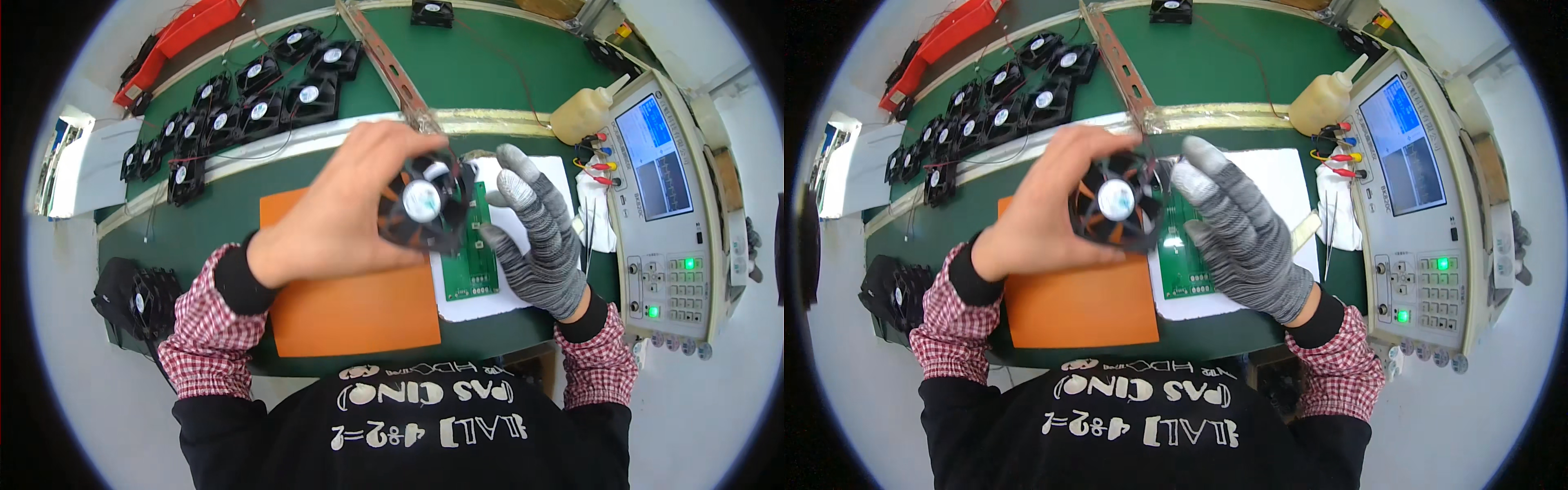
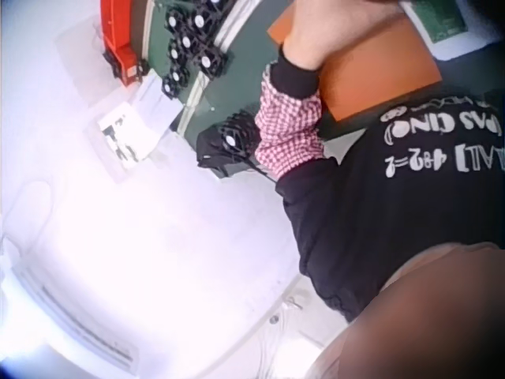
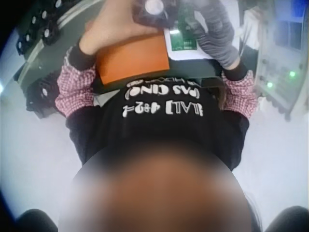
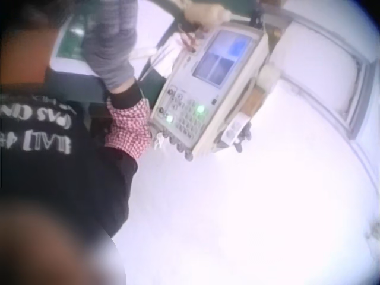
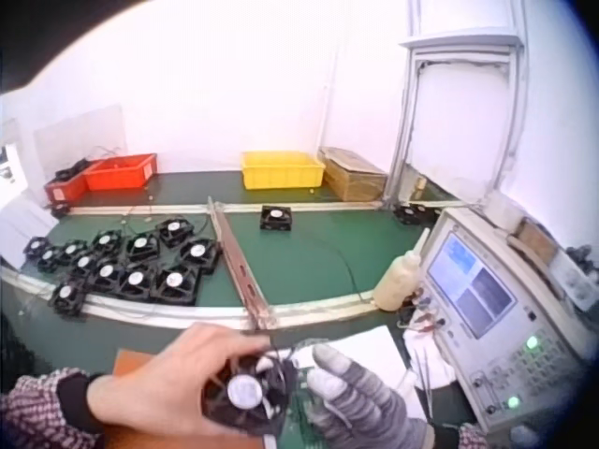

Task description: The person repeatedly picks up small black cooling fans from a green workbench and connects their wires to a green circuit board to test their operation. After each test, the person places the fan back on the table. The process is repeated for multiple fans throughout the clip.

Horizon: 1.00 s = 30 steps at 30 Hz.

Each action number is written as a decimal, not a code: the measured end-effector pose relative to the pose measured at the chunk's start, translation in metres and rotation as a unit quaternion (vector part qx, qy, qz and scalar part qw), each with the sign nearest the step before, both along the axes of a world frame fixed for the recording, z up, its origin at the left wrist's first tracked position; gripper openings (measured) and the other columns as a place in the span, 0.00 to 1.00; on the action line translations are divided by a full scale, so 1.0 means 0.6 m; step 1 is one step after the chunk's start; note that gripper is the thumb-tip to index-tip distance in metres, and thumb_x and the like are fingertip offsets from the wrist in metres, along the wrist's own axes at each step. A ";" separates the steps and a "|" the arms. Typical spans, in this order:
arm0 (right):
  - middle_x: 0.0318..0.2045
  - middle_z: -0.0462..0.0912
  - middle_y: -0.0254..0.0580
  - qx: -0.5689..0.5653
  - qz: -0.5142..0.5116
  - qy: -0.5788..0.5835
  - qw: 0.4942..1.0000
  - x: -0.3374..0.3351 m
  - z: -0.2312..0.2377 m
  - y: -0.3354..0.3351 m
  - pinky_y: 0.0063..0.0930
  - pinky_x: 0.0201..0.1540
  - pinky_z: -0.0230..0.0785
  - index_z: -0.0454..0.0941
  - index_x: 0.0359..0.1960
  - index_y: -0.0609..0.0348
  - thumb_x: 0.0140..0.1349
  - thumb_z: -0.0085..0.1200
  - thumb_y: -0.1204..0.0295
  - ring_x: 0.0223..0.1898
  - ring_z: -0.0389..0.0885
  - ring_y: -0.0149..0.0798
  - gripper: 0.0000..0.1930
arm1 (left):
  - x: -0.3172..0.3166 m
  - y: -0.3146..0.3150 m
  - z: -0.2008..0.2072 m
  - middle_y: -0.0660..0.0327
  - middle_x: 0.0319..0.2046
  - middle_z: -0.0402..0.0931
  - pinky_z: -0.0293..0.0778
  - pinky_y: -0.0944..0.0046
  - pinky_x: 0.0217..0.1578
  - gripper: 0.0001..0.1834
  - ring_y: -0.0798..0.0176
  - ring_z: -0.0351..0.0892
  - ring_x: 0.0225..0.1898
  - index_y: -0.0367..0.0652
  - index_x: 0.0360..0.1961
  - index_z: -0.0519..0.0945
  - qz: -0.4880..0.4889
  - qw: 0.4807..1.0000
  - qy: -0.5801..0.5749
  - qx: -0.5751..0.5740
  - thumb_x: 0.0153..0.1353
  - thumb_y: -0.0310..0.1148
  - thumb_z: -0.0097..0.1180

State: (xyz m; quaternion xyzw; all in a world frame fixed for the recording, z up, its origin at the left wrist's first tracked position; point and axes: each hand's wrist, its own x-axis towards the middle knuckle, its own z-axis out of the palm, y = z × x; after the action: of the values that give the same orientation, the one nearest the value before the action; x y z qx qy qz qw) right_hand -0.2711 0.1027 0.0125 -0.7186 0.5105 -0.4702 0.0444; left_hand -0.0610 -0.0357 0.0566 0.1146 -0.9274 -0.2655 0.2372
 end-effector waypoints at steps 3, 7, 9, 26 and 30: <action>0.61 0.72 0.51 0.014 0.088 -0.023 0.996 0.023 -0.001 -0.010 0.37 0.61 0.69 0.68 0.64 0.52 0.50 0.56 0.87 0.62 0.72 0.54 0.36 | 0.020 0.042 -0.009 0.54 0.52 0.71 0.66 0.55 0.56 0.49 0.50 0.69 0.54 0.42 0.60 0.69 -0.068 0.995 0.030 0.073 0.31 0.33 0.81; 0.51 0.77 0.48 0.018 0.084 0.057 0.995 0.015 -0.013 -0.011 0.41 0.54 0.72 0.70 0.63 0.52 0.50 0.59 0.82 0.51 0.77 0.53 0.34 | 0.042 0.057 -0.022 0.55 0.52 0.71 0.67 0.56 0.53 0.49 0.51 0.70 0.53 0.43 0.60 0.68 -0.067 0.994 0.030 0.086 0.33 0.34 0.81; 0.45 0.77 0.46 0.009 0.069 0.080 0.994 0.011 -0.013 -0.008 0.42 0.50 0.72 0.73 0.60 0.52 0.51 0.61 0.81 0.46 0.77 0.52 0.31 | 0.055 0.055 -0.026 0.55 0.52 0.71 0.68 0.57 0.53 0.49 0.51 0.70 0.53 0.43 0.60 0.68 -0.057 0.995 0.028 0.081 0.32 0.34 0.81; 0.30 0.73 0.36 -0.024 0.012 0.225 0.974 0.022 0.007 0.034 0.42 0.41 0.64 0.81 0.38 0.53 0.46 0.65 0.76 0.35 0.75 0.44 0.14 | 0.182 0.004 -0.020 0.55 0.64 0.64 0.66 0.52 0.61 0.43 0.45 0.63 0.64 0.51 0.62 0.71 0.059 0.983 -0.142 -0.100 0.39 0.14 0.64; 0.30 0.73 0.34 -0.008 0.067 0.239 0.969 0.053 0.006 0.045 0.43 0.40 0.64 0.82 0.39 0.52 0.41 0.66 0.72 0.36 0.76 0.42 0.18 | 0.207 0.004 -0.022 0.46 0.53 0.76 0.77 0.51 0.47 0.29 0.43 0.79 0.48 0.47 0.62 0.70 0.335 0.929 -0.142 -0.073 0.58 0.21 0.55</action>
State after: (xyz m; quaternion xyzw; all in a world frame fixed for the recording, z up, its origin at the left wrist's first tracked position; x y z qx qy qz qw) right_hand -0.2396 0.1299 0.0161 -0.8431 0.4532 -0.2848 -0.0526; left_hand 0.0632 -0.0332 0.0433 0.4376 -0.8759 -0.0834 0.1854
